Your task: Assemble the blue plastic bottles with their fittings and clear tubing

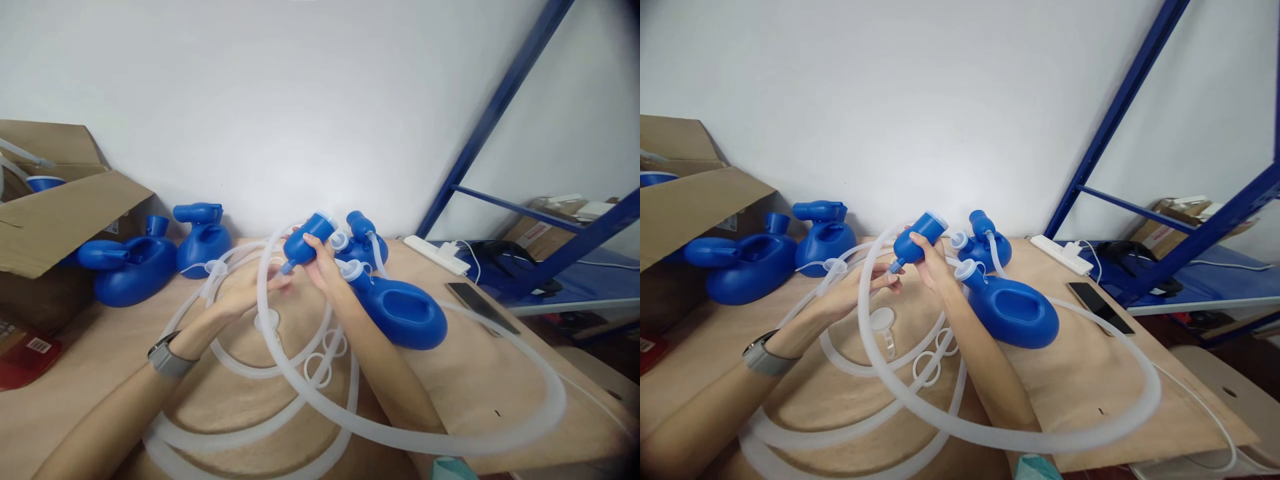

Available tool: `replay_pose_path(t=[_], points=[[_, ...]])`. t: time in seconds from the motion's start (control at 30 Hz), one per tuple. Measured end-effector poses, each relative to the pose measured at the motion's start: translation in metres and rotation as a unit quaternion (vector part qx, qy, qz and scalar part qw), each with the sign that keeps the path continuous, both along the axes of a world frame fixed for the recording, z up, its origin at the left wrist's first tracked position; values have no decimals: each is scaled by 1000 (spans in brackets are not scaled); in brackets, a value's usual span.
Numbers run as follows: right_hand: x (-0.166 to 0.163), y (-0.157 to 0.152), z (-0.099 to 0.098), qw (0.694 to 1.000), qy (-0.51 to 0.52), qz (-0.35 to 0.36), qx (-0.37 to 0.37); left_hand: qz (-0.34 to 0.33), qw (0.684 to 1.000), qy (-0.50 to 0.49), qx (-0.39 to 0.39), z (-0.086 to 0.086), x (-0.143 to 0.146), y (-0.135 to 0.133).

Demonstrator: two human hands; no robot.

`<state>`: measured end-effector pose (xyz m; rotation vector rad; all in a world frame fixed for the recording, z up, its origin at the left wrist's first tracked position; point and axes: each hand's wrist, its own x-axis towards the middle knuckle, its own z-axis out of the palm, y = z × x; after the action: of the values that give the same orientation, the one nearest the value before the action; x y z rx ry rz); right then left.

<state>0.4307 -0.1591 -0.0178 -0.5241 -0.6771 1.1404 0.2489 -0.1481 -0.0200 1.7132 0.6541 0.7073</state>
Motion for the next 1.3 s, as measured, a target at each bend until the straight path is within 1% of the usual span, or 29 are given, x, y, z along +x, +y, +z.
replay_pose_path(t=[0.03,0.1,0.2,0.27,0.33,0.43,0.53,0.67,0.77,0.9,0.97,1.03,1.1,1.2,1.3], points=[[-1,0,2,1000,-2,-17,-7,30,998,15,60,1,-1,2],[-4,0,5,999,3,-46,-17,82,984,21,155,-1,-2,3],[-9,-3,9,996,19,-81,-40,140,952,21,270,-10,0,0],[-12,-5,11,993,28,-101,-50,188,931,13,314,-17,2,-3],[-15,-7,13,991,38,-120,-52,221,912,-8,345,-23,3,-5],[-18,-9,13,988,53,-135,-61,219,893,-39,392,-28,4,-5],[-21,-10,13,985,53,-145,-77,214,883,-54,413,-32,4,-2],[-22,-13,14,987,28,-142,-73,211,889,-48,404,-35,3,2],[-22,-16,15,989,9,-133,-66,204,911,-40,355,-34,0,3],[-21,-15,16,989,10,-129,-69,193,946,-67,252,-26,-2,2],[-20,-14,16,989,9,-130,-65,177,954,-71,233,-21,-2,2],[-20,-13,15,989,6,-130,-64,161,952,-63,251,-16,-2,2],[-21,-13,14,989,3,-130,-67,158,942,-53,290,-12,-3,4],[-23,-14,13,989,-8,-133,-59,164,909,-22,382,-10,-10,12],[-24,-16,13,987,-32,-145,-57,138,877,35,459,-8,-19,21]])
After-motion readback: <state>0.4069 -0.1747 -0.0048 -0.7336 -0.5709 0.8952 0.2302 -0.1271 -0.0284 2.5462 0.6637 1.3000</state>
